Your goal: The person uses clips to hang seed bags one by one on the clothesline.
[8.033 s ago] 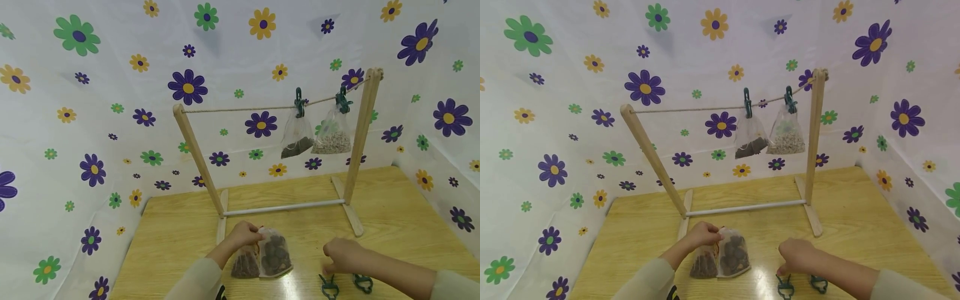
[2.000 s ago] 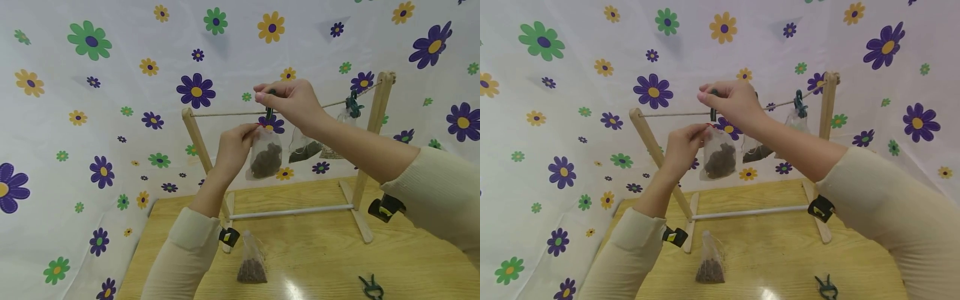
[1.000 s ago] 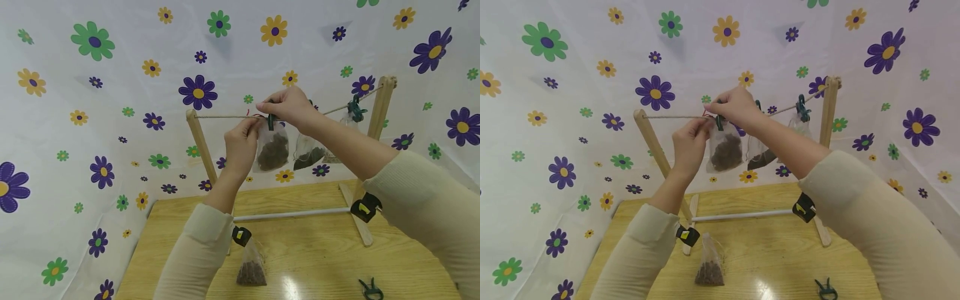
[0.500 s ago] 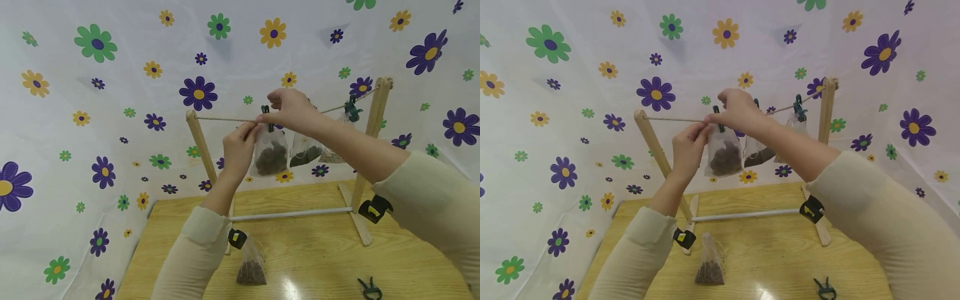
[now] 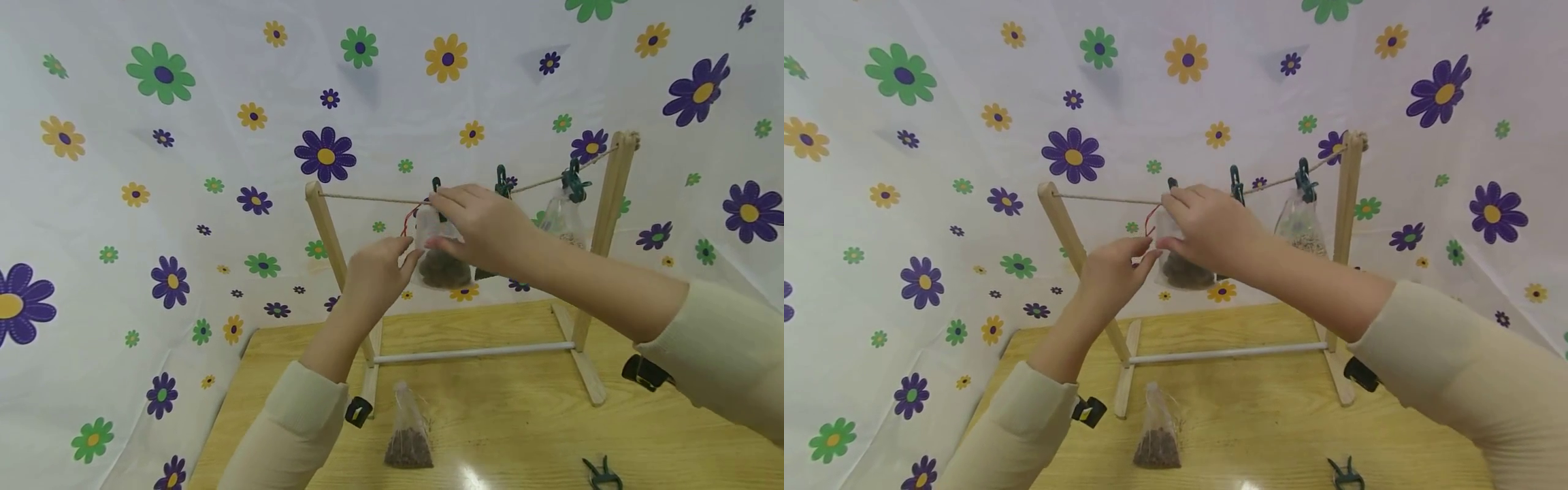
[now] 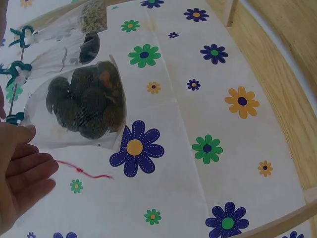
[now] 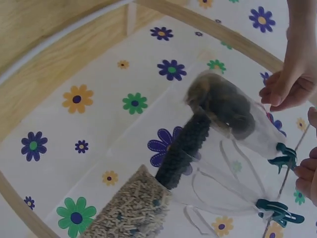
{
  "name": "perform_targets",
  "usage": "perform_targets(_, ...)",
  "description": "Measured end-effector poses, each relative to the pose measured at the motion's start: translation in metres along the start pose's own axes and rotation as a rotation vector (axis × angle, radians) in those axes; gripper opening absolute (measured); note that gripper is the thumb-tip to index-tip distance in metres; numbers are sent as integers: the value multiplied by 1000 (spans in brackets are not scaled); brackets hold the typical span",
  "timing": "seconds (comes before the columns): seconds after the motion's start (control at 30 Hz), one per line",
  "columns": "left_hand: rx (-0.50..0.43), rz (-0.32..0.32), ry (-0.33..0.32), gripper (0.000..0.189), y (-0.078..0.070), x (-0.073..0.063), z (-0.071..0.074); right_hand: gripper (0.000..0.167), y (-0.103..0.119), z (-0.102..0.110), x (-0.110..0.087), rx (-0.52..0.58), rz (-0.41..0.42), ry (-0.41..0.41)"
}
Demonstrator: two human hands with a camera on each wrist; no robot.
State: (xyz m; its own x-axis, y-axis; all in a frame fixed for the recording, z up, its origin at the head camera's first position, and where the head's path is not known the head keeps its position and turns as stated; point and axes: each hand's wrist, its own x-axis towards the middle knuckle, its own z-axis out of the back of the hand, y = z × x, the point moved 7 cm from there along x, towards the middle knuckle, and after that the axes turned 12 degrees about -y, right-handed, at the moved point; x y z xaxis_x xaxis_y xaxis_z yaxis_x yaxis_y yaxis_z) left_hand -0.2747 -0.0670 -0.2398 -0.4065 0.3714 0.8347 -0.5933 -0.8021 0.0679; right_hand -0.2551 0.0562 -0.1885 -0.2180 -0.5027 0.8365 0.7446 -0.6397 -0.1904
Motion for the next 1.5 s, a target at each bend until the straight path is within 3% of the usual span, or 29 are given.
perform_targets(0.07,81,-68,-26,20,-7,-5,3,57,8,2,-6,-22,94,-58)
perform_targets(0.17,125,-160,-84,19,-16,-15,7,57,18,5,-19,-22,180,-104)
perform_targets(0.3,102,-247,-92,19,-21,-35,9,54,27,8,-39,23,199,-99)
perform_targets(0.43,77,-280,-58,20,-19,-62,11,58,35,11,-62,40,190,-80)
perform_targets(0.73,29,-248,80,18,-16,-123,-7,63,45,3,-119,46,164,-18)
perform_targets(0.93,31,-258,126,20,-18,-164,-21,62,53,-12,-158,66,144,111)
perform_targets(1.07,48,-246,168,22,-17,-186,-29,51,58,-21,-187,66,112,224)
perform_targets(1.3,69,-150,339,27,-7,-221,-47,47,69,-33,-237,72,75,352)
perform_targets(1.5,64,-78,511,37,3,-247,-65,40,73,-38,-270,103,-44,449)
